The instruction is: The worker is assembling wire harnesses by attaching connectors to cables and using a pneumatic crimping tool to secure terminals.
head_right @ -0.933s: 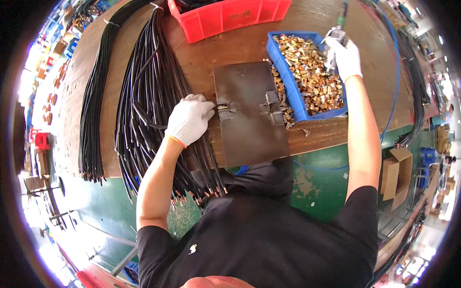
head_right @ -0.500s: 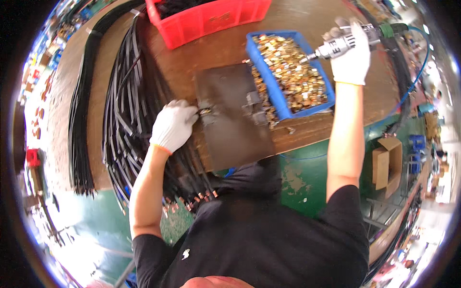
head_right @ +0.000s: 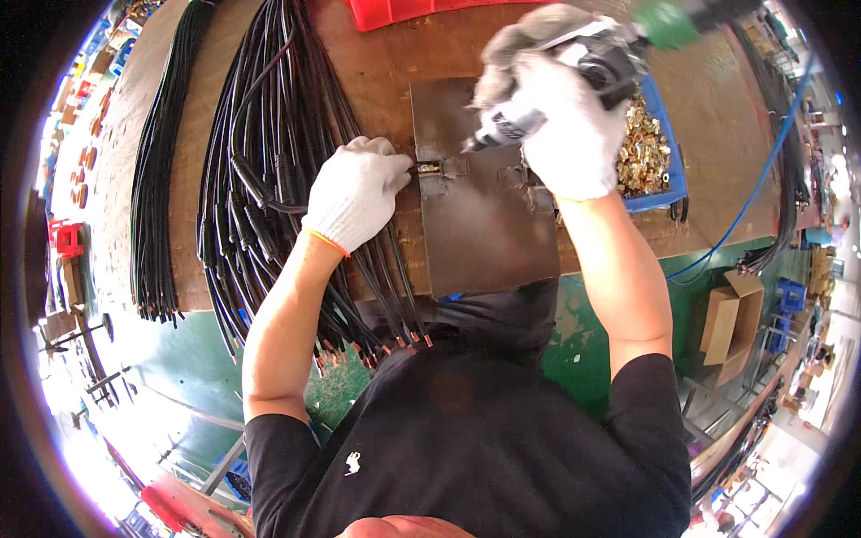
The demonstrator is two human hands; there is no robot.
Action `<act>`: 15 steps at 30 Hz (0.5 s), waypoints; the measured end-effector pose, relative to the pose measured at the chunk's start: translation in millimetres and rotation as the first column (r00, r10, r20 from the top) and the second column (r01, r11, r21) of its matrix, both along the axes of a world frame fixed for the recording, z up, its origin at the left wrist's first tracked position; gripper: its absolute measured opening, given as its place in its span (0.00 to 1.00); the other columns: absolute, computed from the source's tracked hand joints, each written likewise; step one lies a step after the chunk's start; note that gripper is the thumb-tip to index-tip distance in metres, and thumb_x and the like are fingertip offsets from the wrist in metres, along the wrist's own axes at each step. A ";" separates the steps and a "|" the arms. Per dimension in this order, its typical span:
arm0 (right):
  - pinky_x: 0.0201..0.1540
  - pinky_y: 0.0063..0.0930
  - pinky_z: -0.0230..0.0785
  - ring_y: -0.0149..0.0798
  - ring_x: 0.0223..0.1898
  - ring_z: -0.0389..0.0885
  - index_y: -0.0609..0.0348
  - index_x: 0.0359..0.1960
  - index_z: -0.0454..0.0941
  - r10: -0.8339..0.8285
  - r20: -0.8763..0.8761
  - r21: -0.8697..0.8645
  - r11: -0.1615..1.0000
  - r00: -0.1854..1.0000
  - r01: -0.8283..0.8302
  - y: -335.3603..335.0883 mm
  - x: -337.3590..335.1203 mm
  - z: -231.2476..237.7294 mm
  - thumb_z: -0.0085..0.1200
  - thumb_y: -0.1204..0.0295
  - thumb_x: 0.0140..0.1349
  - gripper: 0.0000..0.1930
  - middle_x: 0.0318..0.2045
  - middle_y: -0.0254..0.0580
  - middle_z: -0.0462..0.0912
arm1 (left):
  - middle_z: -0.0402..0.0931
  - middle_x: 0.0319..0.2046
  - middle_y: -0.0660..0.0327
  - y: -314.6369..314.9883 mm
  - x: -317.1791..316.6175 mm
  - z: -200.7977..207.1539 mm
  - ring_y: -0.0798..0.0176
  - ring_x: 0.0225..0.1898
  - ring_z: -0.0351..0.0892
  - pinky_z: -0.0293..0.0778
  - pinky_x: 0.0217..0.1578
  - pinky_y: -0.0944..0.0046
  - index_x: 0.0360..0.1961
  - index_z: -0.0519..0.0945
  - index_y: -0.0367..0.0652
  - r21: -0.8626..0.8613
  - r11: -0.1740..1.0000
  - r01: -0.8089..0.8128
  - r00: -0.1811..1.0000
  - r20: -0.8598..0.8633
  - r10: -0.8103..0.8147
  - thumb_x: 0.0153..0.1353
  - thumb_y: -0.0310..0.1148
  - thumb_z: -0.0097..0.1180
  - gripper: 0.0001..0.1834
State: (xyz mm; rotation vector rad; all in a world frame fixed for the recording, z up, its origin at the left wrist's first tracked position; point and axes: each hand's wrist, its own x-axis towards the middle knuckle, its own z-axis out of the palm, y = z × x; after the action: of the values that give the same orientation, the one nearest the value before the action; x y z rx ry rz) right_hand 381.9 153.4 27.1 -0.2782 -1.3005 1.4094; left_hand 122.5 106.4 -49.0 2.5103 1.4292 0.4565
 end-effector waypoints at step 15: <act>0.39 0.43 0.83 0.45 0.37 0.87 0.58 0.55 0.77 -0.139 0.048 -0.150 0.978 0.989 0.145 -3.0 -59.3 -37.9 0.56 0.81 0.66 0.16 0.44 0.55 0.86 | 0.82 0.36 0.53 0.3 -3.3 -0.3 0.44 0.44 0.82 0.78 0.48 0.47 0.36 0.86 0.44 -0.008 1.000 0.001 1.000 0.007 -0.001 0.64 0.32 0.60 0.06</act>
State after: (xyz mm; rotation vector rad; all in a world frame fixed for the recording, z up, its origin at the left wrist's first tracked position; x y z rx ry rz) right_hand 322.6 150.3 -10.8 -0.4937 -1.1798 1.3896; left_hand 119.3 106.7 -49.3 2.5004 1.4237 0.4580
